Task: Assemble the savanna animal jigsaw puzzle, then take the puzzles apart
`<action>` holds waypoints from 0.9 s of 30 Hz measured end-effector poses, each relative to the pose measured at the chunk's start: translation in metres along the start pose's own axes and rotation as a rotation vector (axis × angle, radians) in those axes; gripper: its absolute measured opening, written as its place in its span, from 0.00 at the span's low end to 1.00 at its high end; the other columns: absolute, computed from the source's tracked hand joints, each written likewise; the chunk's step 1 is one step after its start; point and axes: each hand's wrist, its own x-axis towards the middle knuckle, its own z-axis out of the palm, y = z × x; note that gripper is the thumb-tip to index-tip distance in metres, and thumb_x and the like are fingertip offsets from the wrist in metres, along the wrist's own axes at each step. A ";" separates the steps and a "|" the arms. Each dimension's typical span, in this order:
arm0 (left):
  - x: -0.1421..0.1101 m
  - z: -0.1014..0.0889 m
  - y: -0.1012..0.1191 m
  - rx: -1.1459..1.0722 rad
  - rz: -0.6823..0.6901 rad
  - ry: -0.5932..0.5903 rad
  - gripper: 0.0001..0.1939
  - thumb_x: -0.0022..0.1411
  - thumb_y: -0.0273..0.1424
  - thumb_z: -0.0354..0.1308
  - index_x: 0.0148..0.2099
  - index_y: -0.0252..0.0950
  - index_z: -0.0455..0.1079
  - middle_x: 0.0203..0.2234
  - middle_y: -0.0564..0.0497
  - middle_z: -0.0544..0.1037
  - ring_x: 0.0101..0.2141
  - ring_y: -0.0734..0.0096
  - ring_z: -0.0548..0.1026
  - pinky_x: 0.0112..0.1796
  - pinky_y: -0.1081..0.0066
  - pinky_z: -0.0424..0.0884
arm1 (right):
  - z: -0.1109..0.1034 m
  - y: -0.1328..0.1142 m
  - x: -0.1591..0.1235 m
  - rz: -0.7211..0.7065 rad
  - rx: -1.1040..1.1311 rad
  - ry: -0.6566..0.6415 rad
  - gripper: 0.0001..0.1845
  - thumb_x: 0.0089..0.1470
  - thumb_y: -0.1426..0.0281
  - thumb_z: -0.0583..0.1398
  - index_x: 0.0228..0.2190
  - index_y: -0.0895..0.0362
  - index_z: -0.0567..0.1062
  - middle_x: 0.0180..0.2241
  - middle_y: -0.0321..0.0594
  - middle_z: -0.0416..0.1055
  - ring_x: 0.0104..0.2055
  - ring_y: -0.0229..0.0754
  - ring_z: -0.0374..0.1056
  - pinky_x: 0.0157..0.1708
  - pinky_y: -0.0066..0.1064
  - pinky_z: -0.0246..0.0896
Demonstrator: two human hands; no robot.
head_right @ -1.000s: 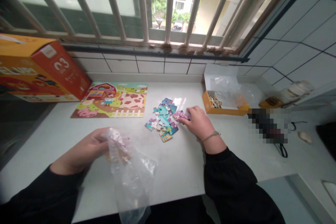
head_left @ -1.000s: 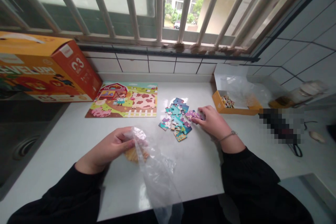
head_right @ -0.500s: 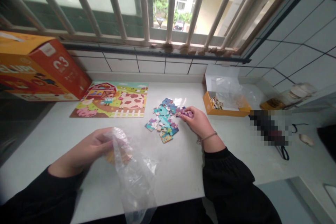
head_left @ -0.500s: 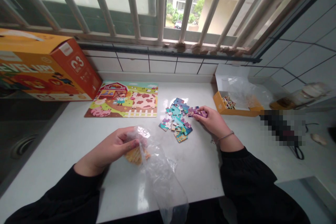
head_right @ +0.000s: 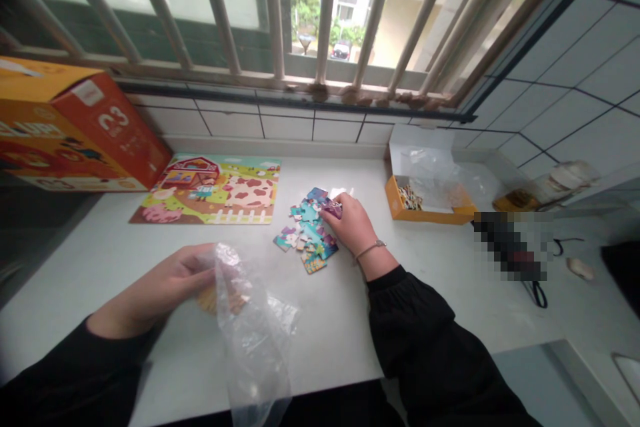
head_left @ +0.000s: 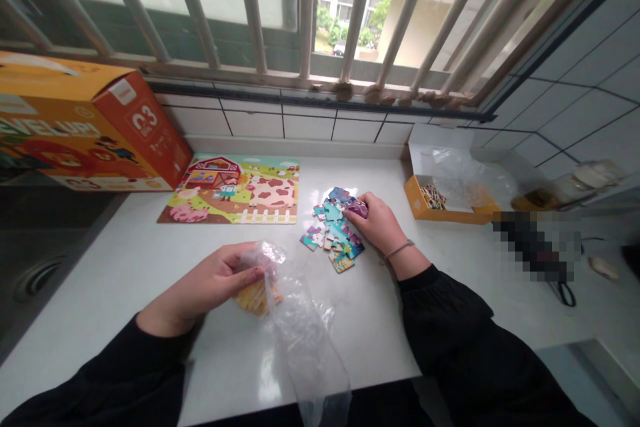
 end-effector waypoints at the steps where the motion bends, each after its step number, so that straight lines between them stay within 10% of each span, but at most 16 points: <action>1: 0.000 0.000 0.000 0.005 0.005 0.000 0.22 0.68 0.51 0.71 0.45 0.36 0.84 0.39 0.43 0.87 0.39 0.57 0.84 0.42 0.65 0.81 | 0.001 -0.001 0.000 0.021 -0.008 0.005 0.17 0.60 0.55 0.69 0.41 0.52 0.74 0.40 0.44 0.79 0.44 0.53 0.75 0.47 0.41 0.68; 13: 0.001 -0.001 -0.001 0.009 0.027 -0.008 0.21 0.70 0.50 0.71 0.45 0.36 0.84 0.40 0.43 0.87 0.39 0.58 0.84 0.43 0.66 0.79 | 0.003 0.002 0.016 0.076 0.160 0.043 0.34 0.63 0.54 0.69 0.64 0.57 0.74 0.60 0.55 0.80 0.58 0.58 0.79 0.59 0.48 0.72; 21: 0.002 -0.002 -0.002 0.010 0.040 -0.042 0.19 0.72 0.48 0.68 0.46 0.35 0.83 0.41 0.44 0.87 0.41 0.58 0.83 0.44 0.66 0.78 | 0.015 -0.016 0.040 0.070 -0.148 -0.071 0.18 0.61 0.54 0.71 0.40 0.55 0.78 0.43 0.53 0.81 0.47 0.57 0.77 0.47 0.42 0.69; 27: 0.001 -0.004 -0.002 0.047 0.069 -0.069 0.19 0.73 0.48 0.68 0.47 0.35 0.83 0.42 0.44 0.87 0.42 0.59 0.83 0.46 0.66 0.77 | 0.009 -0.003 0.032 0.132 0.115 0.076 0.22 0.56 0.52 0.72 0.43 0.52 0.74 0.38 0.41 0.80 0.40 0.51 0.75 0.42 0.40 0.68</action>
